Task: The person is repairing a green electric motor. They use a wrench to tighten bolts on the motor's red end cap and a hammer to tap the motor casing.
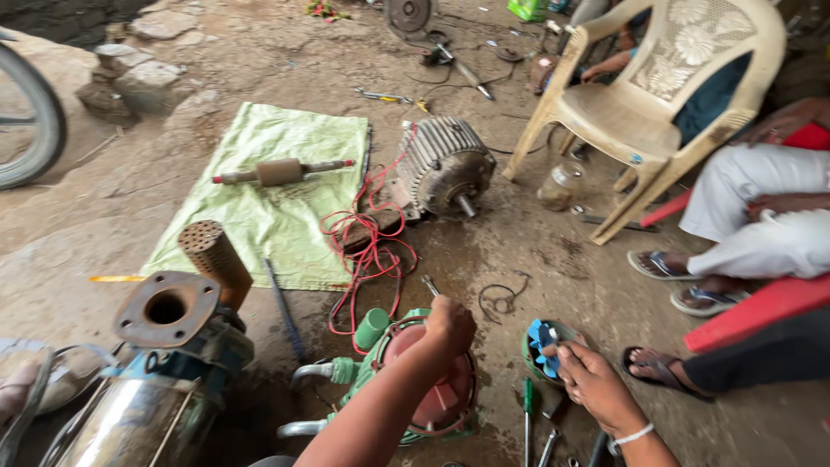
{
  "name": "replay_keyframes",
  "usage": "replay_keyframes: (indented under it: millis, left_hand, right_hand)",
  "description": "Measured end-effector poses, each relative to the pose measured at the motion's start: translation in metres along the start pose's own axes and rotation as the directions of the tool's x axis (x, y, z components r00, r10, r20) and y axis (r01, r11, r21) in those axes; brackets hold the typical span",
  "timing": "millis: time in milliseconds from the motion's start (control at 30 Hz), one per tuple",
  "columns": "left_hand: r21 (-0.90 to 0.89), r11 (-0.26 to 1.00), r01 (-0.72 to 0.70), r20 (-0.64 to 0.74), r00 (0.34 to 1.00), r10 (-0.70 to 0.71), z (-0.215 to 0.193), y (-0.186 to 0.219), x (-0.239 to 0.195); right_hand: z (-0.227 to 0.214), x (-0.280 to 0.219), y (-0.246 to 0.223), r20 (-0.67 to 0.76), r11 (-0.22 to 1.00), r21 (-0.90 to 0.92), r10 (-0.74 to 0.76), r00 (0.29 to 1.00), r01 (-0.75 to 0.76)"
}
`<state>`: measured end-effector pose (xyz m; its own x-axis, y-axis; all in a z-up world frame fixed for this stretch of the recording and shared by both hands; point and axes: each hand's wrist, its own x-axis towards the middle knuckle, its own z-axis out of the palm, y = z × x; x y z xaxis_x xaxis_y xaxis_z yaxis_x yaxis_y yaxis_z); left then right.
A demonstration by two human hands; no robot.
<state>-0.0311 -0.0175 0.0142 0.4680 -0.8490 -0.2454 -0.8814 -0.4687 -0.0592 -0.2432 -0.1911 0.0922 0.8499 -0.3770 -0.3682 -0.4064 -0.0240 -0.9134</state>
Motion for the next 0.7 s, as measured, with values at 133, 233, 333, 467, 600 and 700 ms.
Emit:
replay_keyframes:
  millis: [133,233,333,467,600,700]
  left_hand:
    - [0.005,1.0,0.005,-0.023,1.0,-0.004,0.001,0.007,-0.005]
    - [0.028,1.0,0.013,-0.077,0.997,-0.011,0.0,0.008,-0.003]
    - [-0.008,1.0,0.006,-0.037,0.999,-0.006,-0.004,0.002,-0.002]
    - [-0.069,0.997,0.043,-0.044,0.998,-0.046,-0.007,-0.006,-0.003]
    - [-0.078,0.997,0.018,-0.024,1.0,-0.02,0.0,0.002,-0.003]
    - [-0.081,0.997,-0.004,-0.02,1.0,0.003,0.002,-0.002,0.0]
  right_hand:
    - [0.027,-0.01,-0.027,0.03,0.815,-0.435,-0.412,0.91,0.384]
    - [0.06,-0.036,-0.056,0.137,0.377,-0.701,-0.762,0.633,0.606]
    - [0.107,-0.055,-0.072,0.312,0.238,-0.819,-0.581,0.752,0.523]
    - [0.135,-0.064,-0.069,0.358,0.149,-0.845,-0.555,0.751,0.513]
    - [0.101,-0.084,-0.059,0.303,0.15,-0.85,-0.647,0.7,0.506]
    - [0.081,-0.083,-0.063,0.297,0.138,-0.81,-0.742,0.601,0.57]
